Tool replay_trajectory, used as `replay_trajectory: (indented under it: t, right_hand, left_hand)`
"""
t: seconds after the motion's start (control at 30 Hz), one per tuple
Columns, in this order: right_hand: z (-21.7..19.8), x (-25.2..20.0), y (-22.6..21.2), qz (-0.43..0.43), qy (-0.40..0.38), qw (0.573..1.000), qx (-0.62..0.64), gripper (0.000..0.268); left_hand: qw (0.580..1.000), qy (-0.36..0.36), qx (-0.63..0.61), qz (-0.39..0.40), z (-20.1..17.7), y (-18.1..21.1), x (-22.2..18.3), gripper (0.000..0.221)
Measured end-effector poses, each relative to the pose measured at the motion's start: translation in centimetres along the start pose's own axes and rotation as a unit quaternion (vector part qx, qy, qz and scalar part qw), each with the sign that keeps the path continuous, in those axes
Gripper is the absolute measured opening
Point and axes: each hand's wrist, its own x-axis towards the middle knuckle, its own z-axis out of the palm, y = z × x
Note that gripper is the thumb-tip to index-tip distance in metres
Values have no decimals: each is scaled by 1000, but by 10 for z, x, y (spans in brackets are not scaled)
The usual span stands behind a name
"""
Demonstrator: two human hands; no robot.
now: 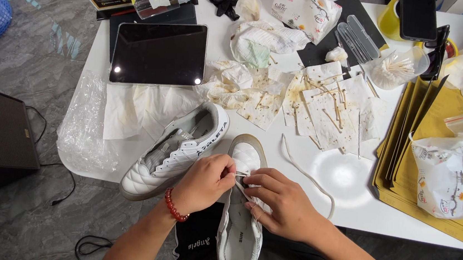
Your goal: The recorder is relacing a pair of white and grey athletic shoes.
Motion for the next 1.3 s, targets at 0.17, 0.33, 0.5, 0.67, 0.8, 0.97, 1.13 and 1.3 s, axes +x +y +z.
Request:
replay_trajectory:
  t: [0.17, 0.33, 0.5, 0.67, 0.8, 0.97, 1.13, 1.3]
  right_hand:
    - [2, -3, -2, -12, 6, 1000, -6, 19]
    - [2, -1, 5, 17, 48, 999, -4, 18]
    - [-1, 13, 9, 43, 79, 994, -54, 26]
    - [2, 15, 15, 7, 94, 987, -128, 39]
    - [6, 16, 12, -51, 96, 983, -145, 49]
    - [18, 13, 19, -102, 170, 971, -130, 44]
    - [23, 7, 28, -125, 207, 963, -119, 41]
    - [20, 6, 27, -75, 271, 956, -84, 41]
  left_hand:
    - [999, 10, -4, 40, 0, 4, -2, 11]
    - [995, -8, 23, 99, 3, 4, 2, 14]
    - [984, 12, 24, 176, 17, 6, 3, 17]
    - [992, 74, -84, 59, 22, 12, 4, 16]
    - [990, 84, -99, 57, 30, 10, -3, 12]
    - [985, 130, -63, 98, 34, 11, -7, 10]
    - [987, 122, -70, 82, 36, 16, -7, 12]
    - [985, 144, -18, 90, 37, 20, -6, 6]
